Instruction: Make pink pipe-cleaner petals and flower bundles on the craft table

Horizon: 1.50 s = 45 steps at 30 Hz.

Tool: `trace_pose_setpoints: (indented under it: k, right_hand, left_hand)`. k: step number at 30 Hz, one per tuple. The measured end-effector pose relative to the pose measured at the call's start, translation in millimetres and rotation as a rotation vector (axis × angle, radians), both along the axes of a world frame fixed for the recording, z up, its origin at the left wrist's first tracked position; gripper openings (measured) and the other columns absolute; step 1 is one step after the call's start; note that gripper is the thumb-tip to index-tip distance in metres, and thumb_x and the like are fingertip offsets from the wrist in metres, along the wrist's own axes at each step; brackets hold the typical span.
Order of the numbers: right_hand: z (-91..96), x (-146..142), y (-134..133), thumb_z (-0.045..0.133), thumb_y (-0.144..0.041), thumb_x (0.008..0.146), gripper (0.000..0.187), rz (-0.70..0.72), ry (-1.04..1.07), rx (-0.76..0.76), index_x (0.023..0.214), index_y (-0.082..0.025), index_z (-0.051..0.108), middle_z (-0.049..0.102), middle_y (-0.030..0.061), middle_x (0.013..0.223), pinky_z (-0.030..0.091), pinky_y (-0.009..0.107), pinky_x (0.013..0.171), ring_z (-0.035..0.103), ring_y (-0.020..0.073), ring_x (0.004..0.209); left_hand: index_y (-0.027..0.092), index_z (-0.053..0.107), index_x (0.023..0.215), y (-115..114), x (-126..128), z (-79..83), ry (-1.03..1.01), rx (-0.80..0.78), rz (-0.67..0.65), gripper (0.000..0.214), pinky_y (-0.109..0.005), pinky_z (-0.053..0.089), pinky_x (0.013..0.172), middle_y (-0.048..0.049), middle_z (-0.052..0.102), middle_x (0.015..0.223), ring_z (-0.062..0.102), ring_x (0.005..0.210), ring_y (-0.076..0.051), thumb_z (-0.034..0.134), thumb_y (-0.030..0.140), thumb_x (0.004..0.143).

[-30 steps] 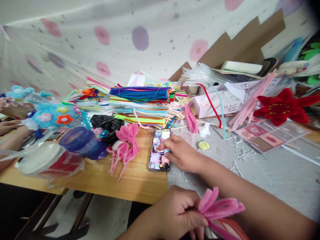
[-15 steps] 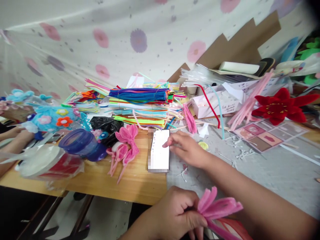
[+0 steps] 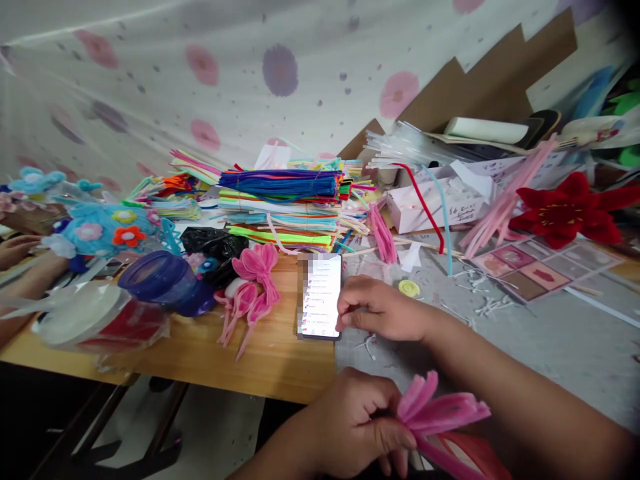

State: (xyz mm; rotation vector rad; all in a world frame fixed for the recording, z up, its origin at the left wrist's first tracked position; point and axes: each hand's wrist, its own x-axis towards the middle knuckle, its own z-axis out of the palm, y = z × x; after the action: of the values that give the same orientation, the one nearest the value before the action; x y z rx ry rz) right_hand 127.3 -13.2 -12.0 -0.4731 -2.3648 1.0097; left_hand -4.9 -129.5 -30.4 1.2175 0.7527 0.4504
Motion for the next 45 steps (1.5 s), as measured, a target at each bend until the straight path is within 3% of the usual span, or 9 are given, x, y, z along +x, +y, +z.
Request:
trace_pose_setpoints:
  k: [7,10,13,16,18,26,33,45]
  right_hand:
    - [-0.2,-4.5,-7.0,0.057,-0.018,0.082,0.007,0.022,-0.094,0.066,0.081,-0.015,0.065,0.066,0.0027,0.077,0.039,0.031,0.08,0.057,0.0159,0.079]
    - [-1.7,-3.8,-6.1,0.055,-0.019,0.084,0.009,-0.003,-0.046,0.022,0.08,-0.016,0.063,0.066,0.0026,0.078,0.04,0.031,0.078,0.057,0.0154,0.079]
    - [-7.7,-1.4,1.3,0.05,-0.018,0.086,0.009,-0.192,0.075,-0.043,0.086,-0.017,0.059,0.065,0.0042,0.088,0.041,0.031,0.078,0.056,0.0163,0.084]
    - [-15.5,0.1,11.0,0.049,-0.014,0.084,0.009,-0.436,0.103,0.002,0.09,-0.019,0.053,0.063,0.0053,0.097,0.041,0.035,0.081,0.053,0.019,0.092]
    - [-19.1,-1.0,15.2,0.049,-0.013,0.082,0.012,-0.499,0.053,0.044,0.092,-0.019,0.051,0.062,0.0058,0.099,0.04,0.036,0.082,0.051,0.0202,0.094]
    - [-20.7,-14.1,15.5,0.049,-0.014,0.082,0.02,-0.446,-0.173,0.11,0.102,-0.017,0.053,0.062,0.0088,0.1,0.041,0.038,0.084,0.048,0.0231,0.097]
    - [-19.8,-9.9,18.9,0.049,-0.01,0.079,0.017,-0.523,0.006,0.027,0.093,-0.02,0.051,0.063,0.0052,0.101,0.041,0.035,0.082,0.05,0.0202,0.094]
    - [-21.7,-7.2,19.6,0.045,-0.01,0.081,0.017,-0.565,0.015,0.025,0.095,-0.02,0.049,0.062,0.0072,0.101,0.041,0.036,0.083,0.051,0.021,0.096]
  left_hand:
    - [0.012,0.052,0.069,-1.5,0.0,-2.7,-0.013,-0.008,0.007,0.047,-0.014,0.039,0.041,-0.0001,0.054,0.055,0.049,0.044,-0.006,0.056,0.059,0.074]
    - [0.012,0.053,0.07,-2.2,-0.3,-3.9,-0.006,-0.007,0.014,0.046,-0.014,0.04,0.041,0.0002,0.054,0.055,0.049,0.044,-0.006,0.057,0.058,0.074]
    - [0.012,0.054,0.069,-2.4,-0.7,-3.9,-0.01,-0.006,0.021,0.046,-0.015,0.041,0.042,0.0001,0.054,0.055,0.05,0.044,-0.006,0.057,0.057,0.074]
    - [0.012,0.054,0.068,-2.0,-0.9,-3.0,-0.011,-0.011,0.023,0.048,-0.015,0.041,0.043,0.0001,0.054,0.054,0.05,0.044,-0.006,0.058,0.059,0.072]
    - [0.012,0.054,0.067,-1.4,-0.9,-1.9,0.003,-0.018,0.023,0.049,-0.016,0.041,0.043,0.0002,0.053,0.054,0.05,0.044,-0.006,0.058,0.061,0.071]
    - [0.012,0.054,0.066,-0.6,-1.0,-0.6,0.013,0.013,0.017,0.052,-0.017,0.042,0.043,0.0,0.053,0.053,0.05,0.045,-0.007,0.055,0.064,0.071]
    - [0.012,0.055,0.067,0.0,-2.6,-3.2,0.005,0.046,0.003,0.052,-0.016,0.042,0.045,-0.0001,0.053,0.054,0.051,0.048,-0.008,0.054,0.064,0.071]
    - [0.012,0.056,0.068,0.3,-2.9,-3.4,0.019,0.051,0.007,0.052,-0.017,0.041,0.046,-0.0004,0.054,0.054,0.052,0.049,-0.008,0.054,0.063,0.072]
